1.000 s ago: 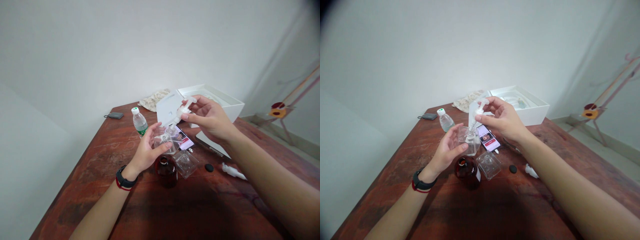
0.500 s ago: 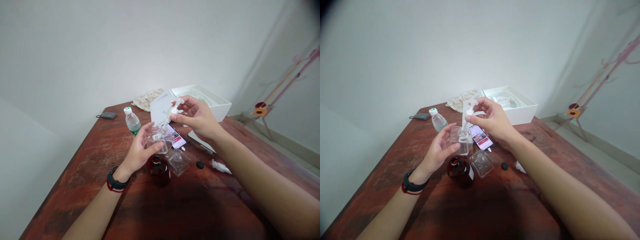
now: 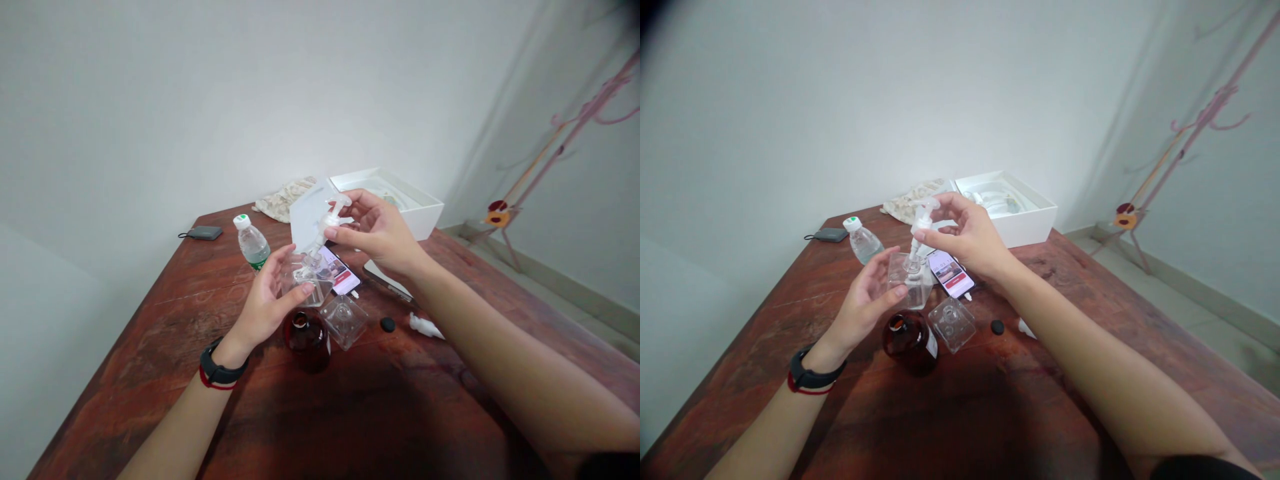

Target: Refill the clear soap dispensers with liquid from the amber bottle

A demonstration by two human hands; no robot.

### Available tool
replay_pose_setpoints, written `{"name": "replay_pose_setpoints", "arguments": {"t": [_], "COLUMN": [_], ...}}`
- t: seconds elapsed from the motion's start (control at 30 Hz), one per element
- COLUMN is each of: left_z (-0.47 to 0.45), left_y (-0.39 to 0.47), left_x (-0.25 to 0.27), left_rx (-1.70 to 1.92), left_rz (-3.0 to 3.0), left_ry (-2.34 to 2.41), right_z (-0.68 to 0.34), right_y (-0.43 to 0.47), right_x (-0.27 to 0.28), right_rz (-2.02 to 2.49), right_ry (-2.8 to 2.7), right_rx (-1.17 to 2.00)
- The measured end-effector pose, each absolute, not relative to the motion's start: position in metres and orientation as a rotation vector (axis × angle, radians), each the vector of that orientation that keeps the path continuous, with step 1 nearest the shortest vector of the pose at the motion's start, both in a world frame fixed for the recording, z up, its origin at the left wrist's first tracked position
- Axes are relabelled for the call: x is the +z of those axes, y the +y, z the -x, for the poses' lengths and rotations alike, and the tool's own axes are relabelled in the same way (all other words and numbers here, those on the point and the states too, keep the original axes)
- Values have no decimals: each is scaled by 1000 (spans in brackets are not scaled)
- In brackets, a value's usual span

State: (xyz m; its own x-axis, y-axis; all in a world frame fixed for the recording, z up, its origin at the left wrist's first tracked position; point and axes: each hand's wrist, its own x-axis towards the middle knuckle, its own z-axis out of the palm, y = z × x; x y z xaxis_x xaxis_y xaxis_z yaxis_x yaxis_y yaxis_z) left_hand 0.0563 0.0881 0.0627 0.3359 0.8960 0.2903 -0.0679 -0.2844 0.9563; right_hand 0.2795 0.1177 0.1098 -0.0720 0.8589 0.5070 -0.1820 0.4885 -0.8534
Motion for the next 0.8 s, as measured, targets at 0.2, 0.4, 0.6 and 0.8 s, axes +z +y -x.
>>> {"name": "replay_pose_setpoints", "arguments": {"t": [0.2,0.4,0.6,0.8], "left_z": [-56,-55,-57,-53], "left_y": [89,96,90,88], "left_x": [61,54,55,57], "left_rx": [1156,1199,1190,1263], "left_rz": [-1555,-1526,-1473,-1501], "left_ry": [780,775,751,827], "right_z": [-281,-283,-293,-336], "right_y": [119,125,123,96], "right_x": [110,107,102,100], "right_rz": [646,664,760,887], "right_ry": [-1376,-1319,-1149,-1113], "right_rx": [951,869,1029,1076]}}
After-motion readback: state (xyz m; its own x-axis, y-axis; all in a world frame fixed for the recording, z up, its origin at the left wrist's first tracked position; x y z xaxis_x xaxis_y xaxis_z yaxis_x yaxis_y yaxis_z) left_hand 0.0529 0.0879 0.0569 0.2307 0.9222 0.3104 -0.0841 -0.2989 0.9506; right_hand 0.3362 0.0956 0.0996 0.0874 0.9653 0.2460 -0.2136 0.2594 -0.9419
